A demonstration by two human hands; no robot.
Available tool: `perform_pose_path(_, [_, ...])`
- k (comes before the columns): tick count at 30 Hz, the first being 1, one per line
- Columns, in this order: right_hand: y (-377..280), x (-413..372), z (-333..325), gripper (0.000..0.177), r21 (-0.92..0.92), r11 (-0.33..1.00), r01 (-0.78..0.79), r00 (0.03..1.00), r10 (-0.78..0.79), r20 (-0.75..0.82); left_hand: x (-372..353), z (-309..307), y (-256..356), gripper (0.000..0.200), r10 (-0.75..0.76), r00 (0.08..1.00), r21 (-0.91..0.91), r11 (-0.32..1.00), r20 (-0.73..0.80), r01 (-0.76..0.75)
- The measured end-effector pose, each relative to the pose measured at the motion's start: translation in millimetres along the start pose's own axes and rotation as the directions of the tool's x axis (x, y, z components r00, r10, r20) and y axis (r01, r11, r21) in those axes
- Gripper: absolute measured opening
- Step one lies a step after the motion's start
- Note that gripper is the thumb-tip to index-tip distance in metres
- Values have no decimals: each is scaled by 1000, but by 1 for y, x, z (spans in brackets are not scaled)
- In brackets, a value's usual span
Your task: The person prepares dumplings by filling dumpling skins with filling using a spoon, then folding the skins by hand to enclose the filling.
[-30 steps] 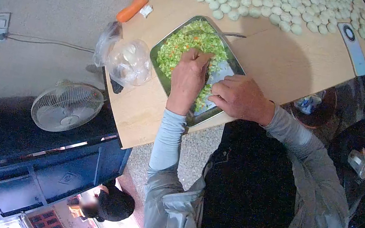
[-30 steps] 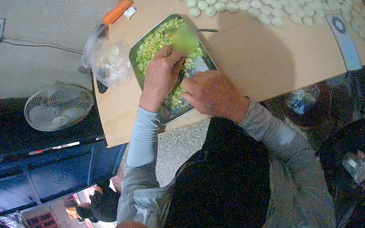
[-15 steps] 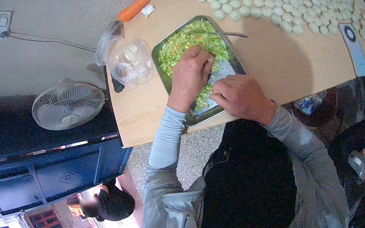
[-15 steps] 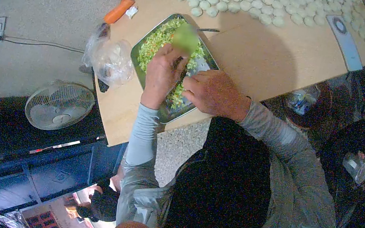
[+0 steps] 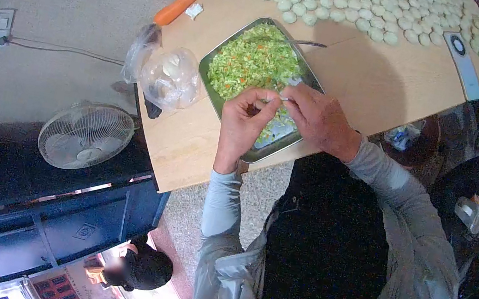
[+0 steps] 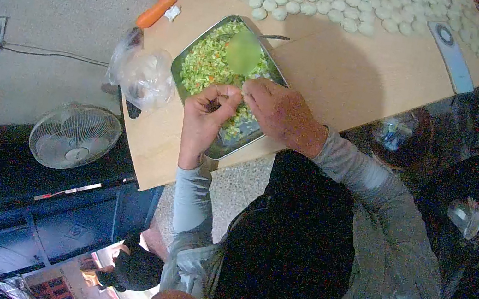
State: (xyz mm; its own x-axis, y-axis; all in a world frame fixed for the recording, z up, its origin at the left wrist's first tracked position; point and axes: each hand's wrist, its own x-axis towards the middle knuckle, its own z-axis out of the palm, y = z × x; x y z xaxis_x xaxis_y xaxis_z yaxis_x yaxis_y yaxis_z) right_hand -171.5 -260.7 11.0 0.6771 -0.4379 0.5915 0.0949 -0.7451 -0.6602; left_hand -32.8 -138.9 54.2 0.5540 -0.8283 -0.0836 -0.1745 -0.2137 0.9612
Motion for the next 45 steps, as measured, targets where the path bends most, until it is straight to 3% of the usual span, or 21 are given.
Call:
perform_pose_path(6, [-5,3,-6,13,-14,1000,11,999,-10,48,-3,2,0,6,50,999,-9,999,3,-50])
perform_pose_path(12, [-4,1,-5,15,-50,998,43,997,-40,62,-2,6,-9,7,180,984,202,964,-7,-175])
perform_pose_path(15, [-6,3,-9,13,-81,996,40,995,-32,97,-3,8,-5,8,141,990,210,968,9,-139])
perform_pose_path(21, [-6,3,-8,16,-17,999,28,996,-27,87,0,7,-7,9,207,970,379,894,124,-239])
perform_pose_path(27, [-6,3,-9,18,14,1000,19,997,-20,75,0,6,-10,15,-36,986,23,999,164,33])
perform_pose_path(33, [1,-1,-8,11,18,998,64,996,-65,57,2,0,2,18,-68,979,-78,993,190,84])
perform_pose_path(36, [0,0,-7,11,27,997,73,997,-73,15,3,-3,9,15,-123,971,16,992,205,122])
perform_pose_path(39, [-2,0,-9,11,-5,999,48,999,-48,21,14,-9,-3,15,123,991,364,922,48,-132])
perform_pose_path(42, [1,-1,-9,11,-31,998,49,996,-47,82,27,-21,9,20,446,895,678,655,10,-334])
perform_pose_path(45, [1,-1,-7,11,-26,995,92,992,-89,92,46,-29,11,20,474,880,771,571,-28,-283])
